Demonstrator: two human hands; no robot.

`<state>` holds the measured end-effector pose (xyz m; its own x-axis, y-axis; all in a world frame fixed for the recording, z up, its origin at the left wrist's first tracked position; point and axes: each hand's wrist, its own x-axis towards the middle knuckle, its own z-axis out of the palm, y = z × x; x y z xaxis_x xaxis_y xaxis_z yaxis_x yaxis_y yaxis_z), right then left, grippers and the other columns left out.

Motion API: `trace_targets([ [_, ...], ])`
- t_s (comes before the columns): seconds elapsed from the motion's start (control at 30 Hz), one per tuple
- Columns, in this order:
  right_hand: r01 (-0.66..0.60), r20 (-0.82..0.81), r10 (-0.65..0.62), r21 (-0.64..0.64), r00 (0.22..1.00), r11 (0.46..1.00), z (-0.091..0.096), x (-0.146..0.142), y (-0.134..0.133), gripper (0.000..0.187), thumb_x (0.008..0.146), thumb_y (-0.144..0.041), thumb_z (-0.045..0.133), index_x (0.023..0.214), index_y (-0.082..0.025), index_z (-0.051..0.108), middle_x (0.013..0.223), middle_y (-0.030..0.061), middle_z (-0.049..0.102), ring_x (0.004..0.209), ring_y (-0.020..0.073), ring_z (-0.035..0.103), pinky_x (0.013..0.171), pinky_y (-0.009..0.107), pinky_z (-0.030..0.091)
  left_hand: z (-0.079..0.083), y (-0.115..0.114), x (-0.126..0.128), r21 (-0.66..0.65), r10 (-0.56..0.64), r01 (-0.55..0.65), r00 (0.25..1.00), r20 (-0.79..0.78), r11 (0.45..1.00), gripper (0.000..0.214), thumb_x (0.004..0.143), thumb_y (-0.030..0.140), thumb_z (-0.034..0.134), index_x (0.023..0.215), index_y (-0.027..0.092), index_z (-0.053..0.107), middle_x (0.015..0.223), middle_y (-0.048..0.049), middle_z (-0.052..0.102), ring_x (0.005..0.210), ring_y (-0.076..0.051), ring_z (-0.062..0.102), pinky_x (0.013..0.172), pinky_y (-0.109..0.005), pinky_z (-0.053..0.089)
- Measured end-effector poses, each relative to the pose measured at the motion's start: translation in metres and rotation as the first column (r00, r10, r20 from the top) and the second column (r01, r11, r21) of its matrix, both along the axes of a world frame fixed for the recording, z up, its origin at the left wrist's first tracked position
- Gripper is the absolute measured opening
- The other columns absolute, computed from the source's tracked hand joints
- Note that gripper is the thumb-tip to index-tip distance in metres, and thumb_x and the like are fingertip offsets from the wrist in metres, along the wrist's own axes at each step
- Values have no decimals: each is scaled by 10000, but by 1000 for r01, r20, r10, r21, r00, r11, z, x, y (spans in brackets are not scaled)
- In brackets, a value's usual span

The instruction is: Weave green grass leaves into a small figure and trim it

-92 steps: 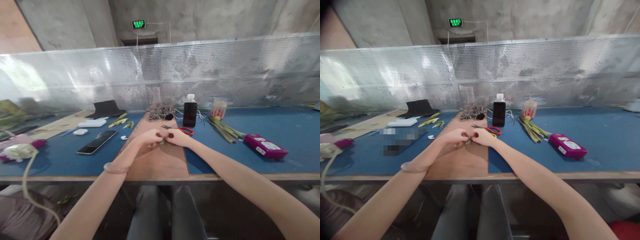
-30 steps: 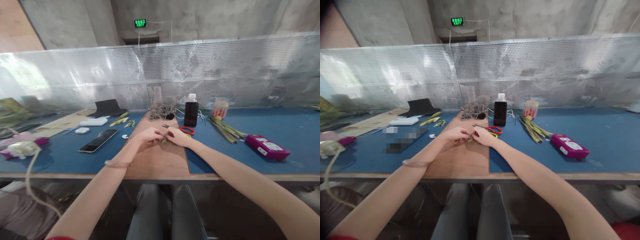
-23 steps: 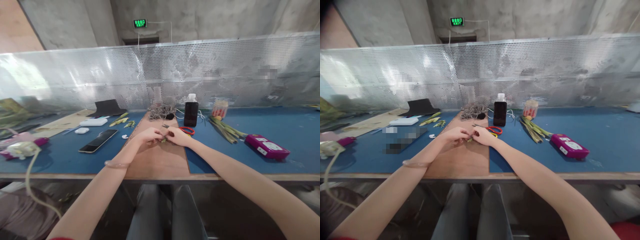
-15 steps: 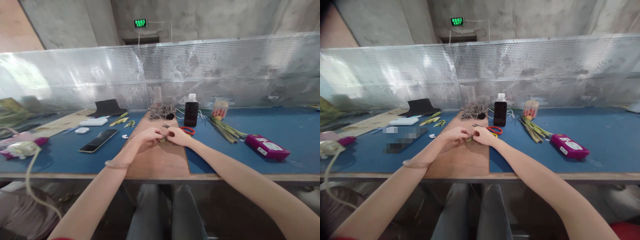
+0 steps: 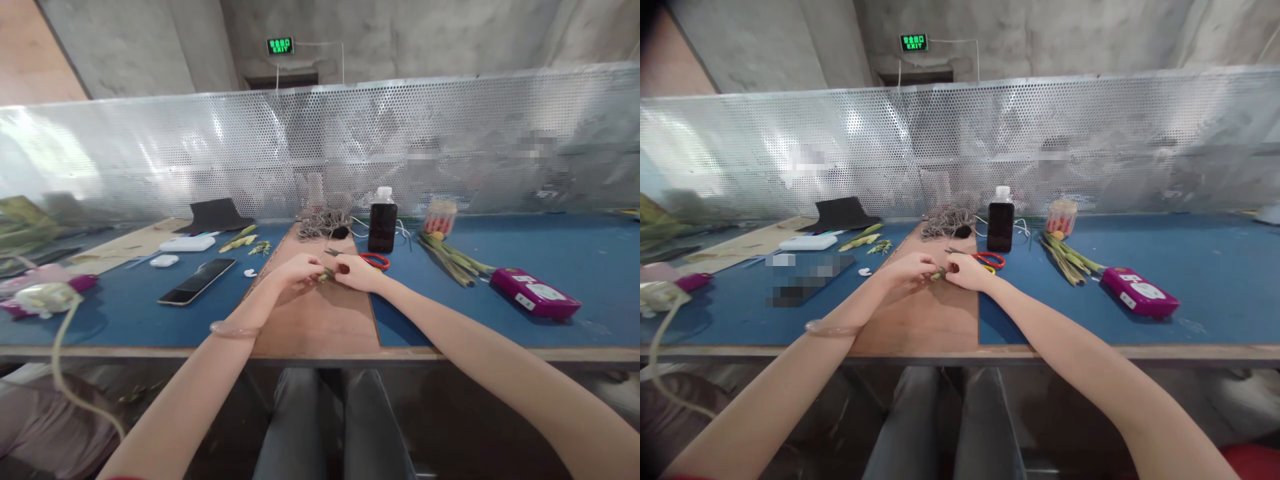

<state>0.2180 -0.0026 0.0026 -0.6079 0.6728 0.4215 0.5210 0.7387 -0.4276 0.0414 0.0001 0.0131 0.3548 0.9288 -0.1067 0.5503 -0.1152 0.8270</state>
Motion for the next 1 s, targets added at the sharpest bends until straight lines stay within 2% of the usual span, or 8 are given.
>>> trace_targets([
  [0.17,8,-1,-8,-11,1000,1000,0,0,0,78,616,-89,466,596,-159,437,517,-53,437,497,71,372,504,192,275,1,-2,3,-45,42,-42,999,-7,998,180,640,280,565,736,133,526,606,-36,610,528,-117,569,444,-185,414],
  [0.3,9,-5,-9,6,1000,1000,-1,1,2,74,617,-93,467,596,-157,439,532,-49,439,505,71,376,505,191,278,2,-1,0,-46,-30,29,1000,-1,999,158,646,256,561,747,135,556,629,-33,619,622,-144,606,505,-207,453],
  [0.43,9,-6,-9,-1,1000,1000,-2,1,3,67,623,-96,471,603,-155,447,539,-45,447,511,73,380,509,192,284,1,3,-4,-90,-68,73,996,64,993,272,647,315,583,858,143,579,723,-52,639,679,-147,611,539,-216,458],
  [0.57,5,2,-5,-6,1000,1000,-1,2,2,65,632,-90,471,615,-151,463,555,-40,465,516,73,384,517,193,291,-2,6,-5,-72,-72,73,997,15,995,367,634,405,605,903,156,581,702,-49,633,619,-125,588,513,-202,431],
  [0.7,-4,6,4,1,1000,1000,-1,2,0,56,640,-90,477,634,-145,487,568,-35,474,525,73,389,522,191,300,-4,7,-6,-25,-76,76,997,-27,997,398,619,468,600,859,150,594,705,-56,618,587,-118,552,441,-180,378],
  [1.0,-20,47,19,20,999,1000,0,1,-1,64,629,-89,482,615,-146,459,578,-32,468,529,74,380,519,192,291,-3,7,-3,34,-105,113,978,-178,993,348,649,435,554,852,159,613,600,-18,568,431,-84,455,385,-185,335],
])
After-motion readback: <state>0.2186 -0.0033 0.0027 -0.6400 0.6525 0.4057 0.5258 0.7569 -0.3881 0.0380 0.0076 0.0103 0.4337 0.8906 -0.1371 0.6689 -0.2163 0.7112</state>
